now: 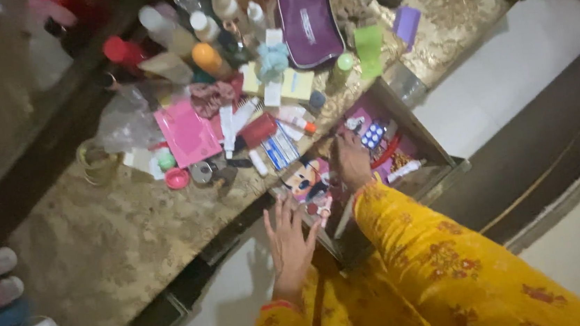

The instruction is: The person opens a drawer and sorts through various small items including cosmetics, jewelry, and packets. They pick up and place down multiple objects, moving them between the drawer and the countertop. The person handles bangles, small containers, and paper packets, rearranging them without a clear final arrangement shown.

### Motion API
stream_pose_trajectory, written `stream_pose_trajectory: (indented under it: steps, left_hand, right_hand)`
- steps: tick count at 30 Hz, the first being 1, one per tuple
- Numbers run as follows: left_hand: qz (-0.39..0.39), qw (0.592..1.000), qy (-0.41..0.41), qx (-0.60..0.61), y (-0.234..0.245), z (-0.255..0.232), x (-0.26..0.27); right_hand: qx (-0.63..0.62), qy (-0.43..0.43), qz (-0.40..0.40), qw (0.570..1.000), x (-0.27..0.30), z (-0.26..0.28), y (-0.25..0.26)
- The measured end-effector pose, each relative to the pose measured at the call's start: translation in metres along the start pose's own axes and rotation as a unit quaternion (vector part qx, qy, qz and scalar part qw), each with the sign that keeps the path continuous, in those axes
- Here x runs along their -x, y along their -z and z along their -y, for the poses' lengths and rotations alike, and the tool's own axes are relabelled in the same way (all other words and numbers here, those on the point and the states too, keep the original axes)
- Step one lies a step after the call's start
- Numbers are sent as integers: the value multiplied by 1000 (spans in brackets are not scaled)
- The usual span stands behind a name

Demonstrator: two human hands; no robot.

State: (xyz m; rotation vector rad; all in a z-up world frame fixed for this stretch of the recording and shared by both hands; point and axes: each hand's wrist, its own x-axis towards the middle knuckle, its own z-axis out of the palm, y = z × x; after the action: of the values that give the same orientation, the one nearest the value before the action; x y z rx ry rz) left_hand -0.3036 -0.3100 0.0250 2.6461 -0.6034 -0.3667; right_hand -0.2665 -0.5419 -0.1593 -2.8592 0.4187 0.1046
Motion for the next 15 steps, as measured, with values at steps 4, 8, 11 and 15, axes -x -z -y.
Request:
stream_pose_trajectory:
  steps: [4, 8, 11, 15]
  left_hand:
    - [-1, 1000, -18, 17, 4, -4, 3]
    - [10, 998, -61, 28, 7, 3, -3]
    - [-9, 993, -113, -14, 12, 12, -11]
    - [22, 993, -114, -18, 15, 13, -26]
  right_hand:
    - [-94, -29, 24, 995, -10, 2, 19]
    - [-54, -73, 87, 992, -13, 8, 35]
    - [-123, -95, 144, 977, 8, 5, 38]
    - [-259, -102, 1, 960, 45, -4, 30]
